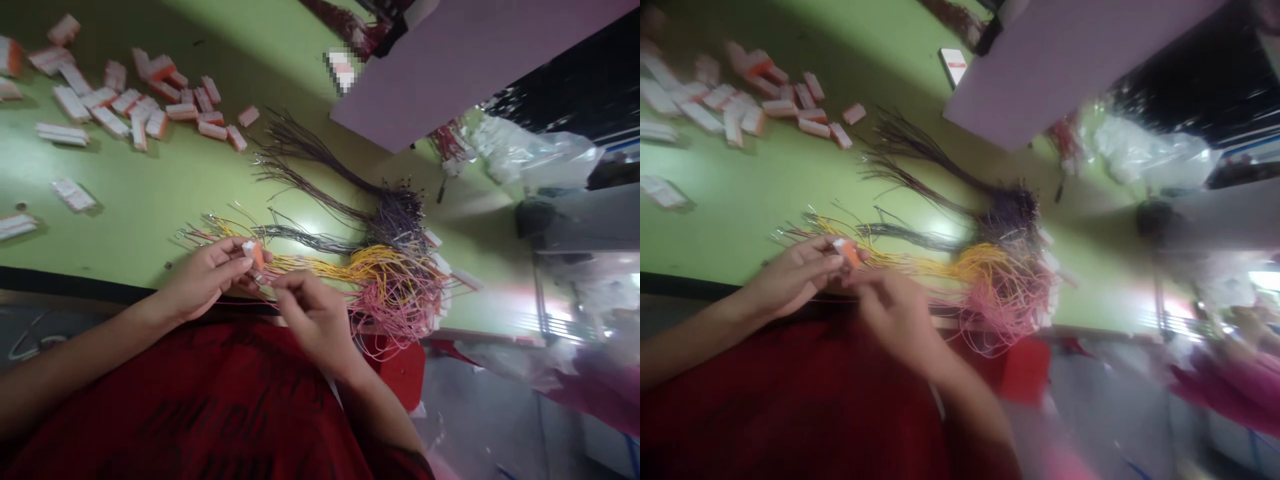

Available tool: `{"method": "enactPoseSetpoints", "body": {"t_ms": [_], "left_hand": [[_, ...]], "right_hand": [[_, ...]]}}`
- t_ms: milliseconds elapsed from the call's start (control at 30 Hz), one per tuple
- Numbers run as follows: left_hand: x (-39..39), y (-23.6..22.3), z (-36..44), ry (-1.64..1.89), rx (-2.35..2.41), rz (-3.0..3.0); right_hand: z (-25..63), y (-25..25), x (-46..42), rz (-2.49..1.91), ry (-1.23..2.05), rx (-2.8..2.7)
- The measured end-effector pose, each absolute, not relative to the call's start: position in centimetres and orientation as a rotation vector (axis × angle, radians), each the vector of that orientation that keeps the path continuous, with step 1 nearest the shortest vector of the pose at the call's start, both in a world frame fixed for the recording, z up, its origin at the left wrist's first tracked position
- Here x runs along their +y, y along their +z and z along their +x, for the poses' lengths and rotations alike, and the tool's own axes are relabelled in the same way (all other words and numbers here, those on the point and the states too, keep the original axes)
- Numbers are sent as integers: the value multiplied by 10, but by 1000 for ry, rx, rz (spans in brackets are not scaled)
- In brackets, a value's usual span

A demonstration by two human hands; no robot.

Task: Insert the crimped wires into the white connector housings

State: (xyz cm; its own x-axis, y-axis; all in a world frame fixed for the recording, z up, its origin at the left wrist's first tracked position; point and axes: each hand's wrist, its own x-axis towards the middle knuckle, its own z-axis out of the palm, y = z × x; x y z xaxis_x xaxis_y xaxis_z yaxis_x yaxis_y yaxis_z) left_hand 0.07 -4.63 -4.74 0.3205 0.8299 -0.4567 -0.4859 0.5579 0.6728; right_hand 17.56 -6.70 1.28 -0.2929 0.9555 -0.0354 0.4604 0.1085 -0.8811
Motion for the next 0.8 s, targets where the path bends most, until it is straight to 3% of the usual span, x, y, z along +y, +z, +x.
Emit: {"method": "enactPoseSetpoints", "body": {"t_ms": [100,500,800], "left_hand": [[-46,-50,-3,917,888,470],[-46,-57,0,895,1012,641],[-49,-56,2,856,777,459]], "right_hand": [[187,-10,-59,-1575,898,-1761],[195,-17,-63,-1508,848,-1881],[186,-13,-66,-1557,1165,-1614]]}}
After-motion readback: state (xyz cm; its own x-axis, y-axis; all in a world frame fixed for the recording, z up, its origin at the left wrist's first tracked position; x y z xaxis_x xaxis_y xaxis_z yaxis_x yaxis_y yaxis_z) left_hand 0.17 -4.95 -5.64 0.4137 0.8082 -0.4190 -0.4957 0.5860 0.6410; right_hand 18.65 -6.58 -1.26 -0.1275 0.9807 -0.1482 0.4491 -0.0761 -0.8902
